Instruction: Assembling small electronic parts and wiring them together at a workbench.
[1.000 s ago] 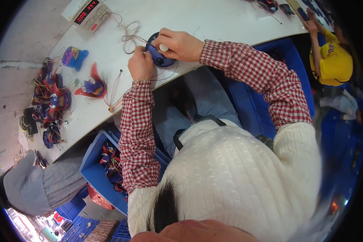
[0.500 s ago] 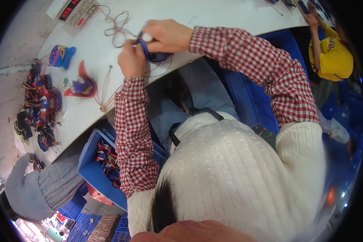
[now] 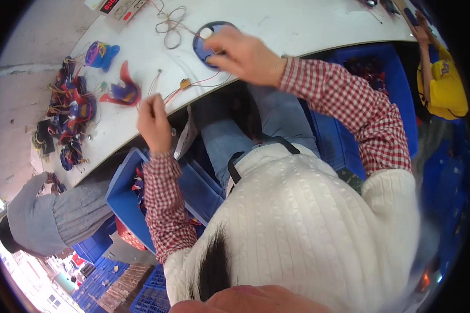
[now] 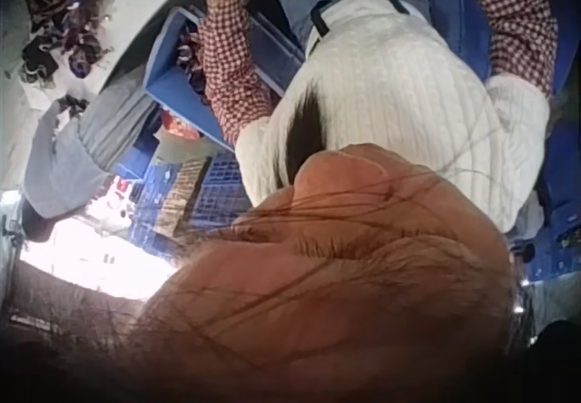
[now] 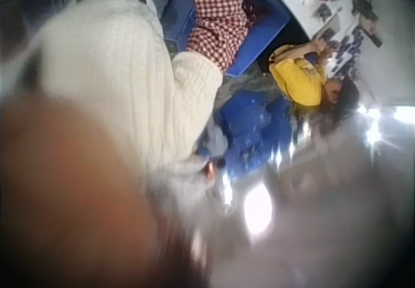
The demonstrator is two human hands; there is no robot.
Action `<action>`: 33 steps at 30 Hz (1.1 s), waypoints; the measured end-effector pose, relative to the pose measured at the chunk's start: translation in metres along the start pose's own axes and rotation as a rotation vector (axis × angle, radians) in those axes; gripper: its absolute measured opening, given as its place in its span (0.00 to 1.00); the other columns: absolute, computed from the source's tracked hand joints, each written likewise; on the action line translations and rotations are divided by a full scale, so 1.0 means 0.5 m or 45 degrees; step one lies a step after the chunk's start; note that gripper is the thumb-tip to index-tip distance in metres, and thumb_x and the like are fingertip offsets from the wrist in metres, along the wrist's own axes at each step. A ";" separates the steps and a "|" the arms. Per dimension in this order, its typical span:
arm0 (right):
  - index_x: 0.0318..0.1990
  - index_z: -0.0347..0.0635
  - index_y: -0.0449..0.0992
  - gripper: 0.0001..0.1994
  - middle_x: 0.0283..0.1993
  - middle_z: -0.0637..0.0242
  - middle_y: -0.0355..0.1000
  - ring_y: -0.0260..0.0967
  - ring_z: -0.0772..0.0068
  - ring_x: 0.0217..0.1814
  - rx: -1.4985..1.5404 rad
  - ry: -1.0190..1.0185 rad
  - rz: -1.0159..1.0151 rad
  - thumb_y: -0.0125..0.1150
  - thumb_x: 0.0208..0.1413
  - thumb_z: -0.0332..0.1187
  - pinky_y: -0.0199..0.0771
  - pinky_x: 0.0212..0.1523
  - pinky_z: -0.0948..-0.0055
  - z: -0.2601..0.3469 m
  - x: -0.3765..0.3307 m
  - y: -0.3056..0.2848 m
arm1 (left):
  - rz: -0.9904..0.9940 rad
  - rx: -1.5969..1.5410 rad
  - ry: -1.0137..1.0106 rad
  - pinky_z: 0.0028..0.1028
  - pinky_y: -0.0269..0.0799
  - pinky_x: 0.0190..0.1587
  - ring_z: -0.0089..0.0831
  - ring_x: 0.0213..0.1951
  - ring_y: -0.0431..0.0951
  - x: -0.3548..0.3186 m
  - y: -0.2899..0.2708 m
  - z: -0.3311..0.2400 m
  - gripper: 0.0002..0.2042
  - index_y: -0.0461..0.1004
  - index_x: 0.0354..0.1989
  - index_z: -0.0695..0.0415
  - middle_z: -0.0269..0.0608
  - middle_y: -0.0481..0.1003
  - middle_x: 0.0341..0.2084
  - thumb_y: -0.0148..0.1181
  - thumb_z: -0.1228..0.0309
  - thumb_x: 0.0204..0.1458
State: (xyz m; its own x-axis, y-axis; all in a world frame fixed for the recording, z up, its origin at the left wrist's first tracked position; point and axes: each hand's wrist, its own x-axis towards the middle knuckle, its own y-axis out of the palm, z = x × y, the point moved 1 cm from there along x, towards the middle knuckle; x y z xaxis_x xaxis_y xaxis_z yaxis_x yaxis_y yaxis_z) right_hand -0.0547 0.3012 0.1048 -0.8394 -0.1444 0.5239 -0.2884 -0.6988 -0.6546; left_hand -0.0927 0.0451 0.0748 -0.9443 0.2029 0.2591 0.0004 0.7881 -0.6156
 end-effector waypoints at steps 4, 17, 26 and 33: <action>0.41 0.40 0.72 0.09 0.39 0.60 0.67 0.68 0.61 0.37 -0.126 -0.165 0.291 0.56 0.52 0.26 0.72 0.40 0.70 0.028 0.029 0.122 | 0.043 -0.155 -0.112 0.22 0.68 0.32 0.26 0.27 0.71 -0.105 0.033 0.006 0.07 0.75 0.37 0.63 0.39 0.75 0.27 0.56 0.73 0.54; 0.30 0.35 0.73 0.08 0.29 0.57 0.73 0.70 0.56 0.30 -0.129 0.140 0.838 0.59 0.47 0.32 0.70 0.34 0.66 0.060 0.100 0.191 | -0.101 -1.321 -0.783 0.17 0.67 0.24 0.23 0.26 0.71 -0.124 0.091 -0.005 0.15 0.66 0.50 0.64 0.41 0.71 0.33 0.49 0.68 0.60; 0.29 0.37 0.72 0.07 0.22 0.68 0.69 0.61 0.79 0.22 0.605 0.698 0.970 0.62 0.49 0.30 0.64 0.22 0.83 0.062 0.087 0.191 | -0.125 -1.895 -0.795 0.19 0.68 0.26 0.25 0.27 0.71 -0.120 0.107 0.027 0.09 0.66 0.43 0.60 0.43 0.70 0.33 0.47 0.68 0.60; 0.29 0.38 0.74 0.05 0.22 0.70 0.70 0.62 0.81 0.22 0.797 0.876 0.924 0.62 0.50 0.29 0.64 0.23 0.85 0.059 0.082 0.203 | -0.193 -1.790 -0.784 0.20 0.68 0.26 0.25 0.26 0.70 -0.114 0.099 0.010 0.08 0.64 0.44 0.60 0.42 0.70 0.30 0.47 0.71 0.60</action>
State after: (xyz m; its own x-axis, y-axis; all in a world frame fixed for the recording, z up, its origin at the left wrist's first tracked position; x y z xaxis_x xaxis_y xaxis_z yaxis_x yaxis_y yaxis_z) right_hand -0.1049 0.2038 0.0759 -0.8408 -0.3751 -0.3904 0.4741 -0.8583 -0.1964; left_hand -0.0405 0.0697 0.0257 -0.9490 0.0882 -0.3027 -0.1394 0.7438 0.6537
